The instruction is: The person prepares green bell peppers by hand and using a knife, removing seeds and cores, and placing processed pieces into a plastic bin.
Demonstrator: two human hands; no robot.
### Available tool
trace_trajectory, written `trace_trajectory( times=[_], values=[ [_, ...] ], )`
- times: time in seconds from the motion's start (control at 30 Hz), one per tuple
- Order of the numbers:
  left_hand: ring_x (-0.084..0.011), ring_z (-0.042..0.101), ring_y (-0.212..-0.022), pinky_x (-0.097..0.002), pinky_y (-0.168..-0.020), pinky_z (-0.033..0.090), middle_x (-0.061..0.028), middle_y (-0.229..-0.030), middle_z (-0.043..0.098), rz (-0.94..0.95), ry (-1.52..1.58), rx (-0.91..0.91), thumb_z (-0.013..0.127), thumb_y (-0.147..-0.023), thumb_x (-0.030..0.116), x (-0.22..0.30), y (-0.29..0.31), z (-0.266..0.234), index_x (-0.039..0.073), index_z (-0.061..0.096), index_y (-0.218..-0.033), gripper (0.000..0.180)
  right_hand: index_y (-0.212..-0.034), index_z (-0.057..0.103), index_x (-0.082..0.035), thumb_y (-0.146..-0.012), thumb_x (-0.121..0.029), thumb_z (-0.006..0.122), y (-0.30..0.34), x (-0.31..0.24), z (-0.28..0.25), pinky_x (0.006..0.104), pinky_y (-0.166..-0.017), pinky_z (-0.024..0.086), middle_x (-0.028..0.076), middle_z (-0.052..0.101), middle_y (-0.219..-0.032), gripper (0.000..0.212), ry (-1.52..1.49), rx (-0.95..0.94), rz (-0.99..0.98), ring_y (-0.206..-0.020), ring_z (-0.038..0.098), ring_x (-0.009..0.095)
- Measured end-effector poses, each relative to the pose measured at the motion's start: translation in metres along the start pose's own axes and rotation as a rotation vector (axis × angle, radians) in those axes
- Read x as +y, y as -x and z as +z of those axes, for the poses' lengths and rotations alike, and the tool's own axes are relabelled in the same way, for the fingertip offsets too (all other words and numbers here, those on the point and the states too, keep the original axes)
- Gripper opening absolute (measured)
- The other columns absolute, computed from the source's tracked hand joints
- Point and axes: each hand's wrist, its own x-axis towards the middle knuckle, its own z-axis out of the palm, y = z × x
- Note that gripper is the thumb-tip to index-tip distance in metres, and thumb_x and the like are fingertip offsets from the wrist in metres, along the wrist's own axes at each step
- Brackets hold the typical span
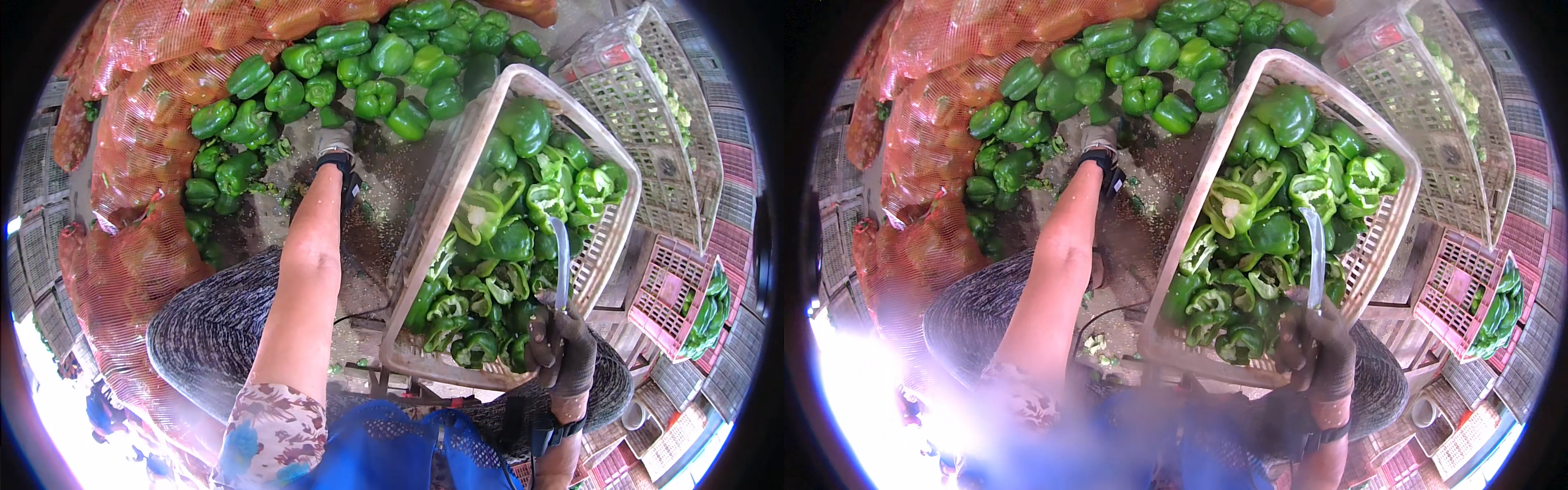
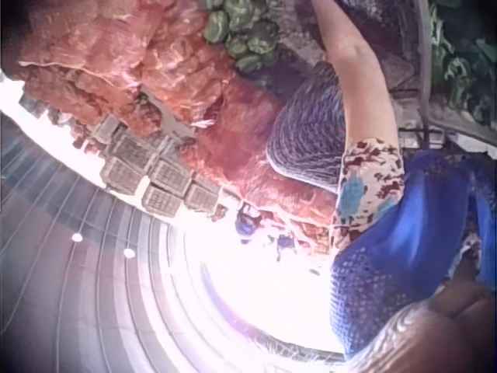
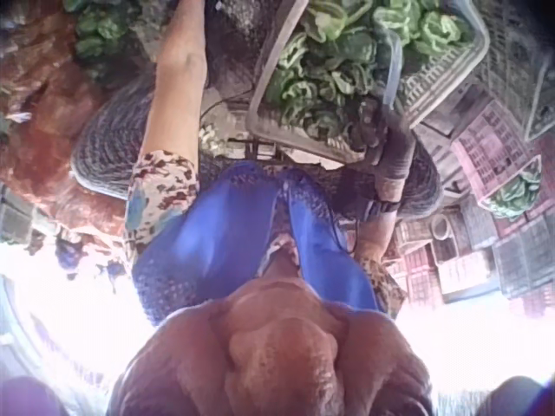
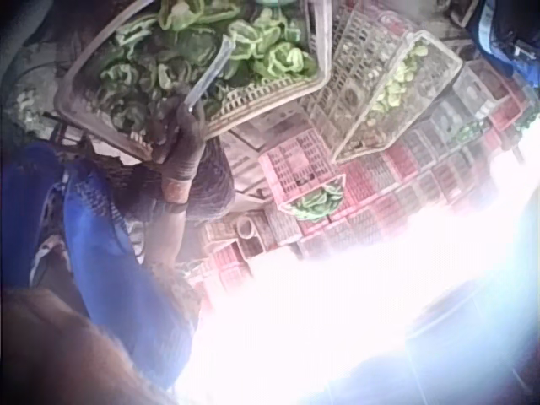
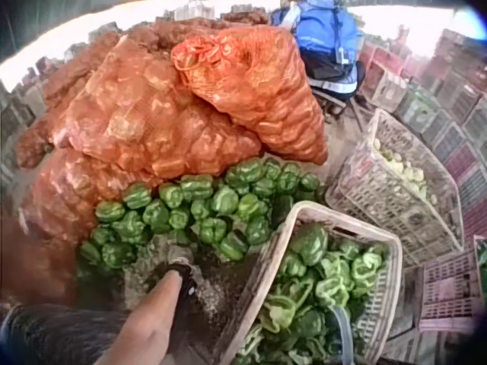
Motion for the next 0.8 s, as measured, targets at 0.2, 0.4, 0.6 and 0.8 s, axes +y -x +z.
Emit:
trace_trajectory(
  times=[0.2,0.4,0.6,0.8],
  values=[
    [-0.0226,0.067,-0.091,-0.0399,-0.077,0.054,-0.0068,-0.094,0.071,-0.315,0.828,-0.055,0.053,-0.094,0.028,-0.038,0.016,0.009,0.018,0.065,-0.109,0.022,-0.113,0.054,0.002,-0.083,-0.023,0.059,-0.008,0.003,0.009,0.0236,-0.035,0.037,0.008,0.056,-0.073,0.039,0.107,-0.032,0.01,-0.041,0.043,0.01],
    [-0.0279,0.063,-0.1,-0.0463,-0.078,0.056,-0.0066,-0.112,0.065,-0.088,2.383,-0.519,0.063,-0.087,0.036,0.002,0.101,-0.113,0.015,0.056,-0.123,0.042,-0.102,0.057,0.001,-0.087,-0.016,0.057,-0.005,0.017,0.0,0.0239,-0.034,0.034,0.008,0.061,-0.079,0.023,0.242,-0.043,-0.113,-0.041,0.045,0.01],
    [-0.0404,0.062,-0.102,-0.0513,-0.081,0.055,-0.0168,-0.126,0.058,0.213,2.65,-1.033,0.058,-0.084,0.047,0.082,0.193,-0.251,0.009,0.048,-0.133,0.063,-0.101,0.058,-0.001,-0.09,-0.013,0.059,0.015,0.002,0.033,0.0218,-0.034,0.036,0.007,0.063,-0.078,0.017,0.19,-0.106,-0.365,-0.039,0.047,0.008],
    [-0.0178,0.065,-0.099,-0.0346,-0.078,0.058,-0.0066,-0.116,0.063,0.324,2.154,-0.864,0.052,-0.095,0.035,0.132,0.311,-0.296,0.009,0.051,-0.131,0.044,-0.116,0.055,0.004,-0.084,-0.017,0.07,0.039,-0.008,0.059,0.0328,-0.057,0.049,0.015,0.066,-0.088,0.041,0.891,-0.057,-1.245,-0.067,0.064,0.024]
  ],
)
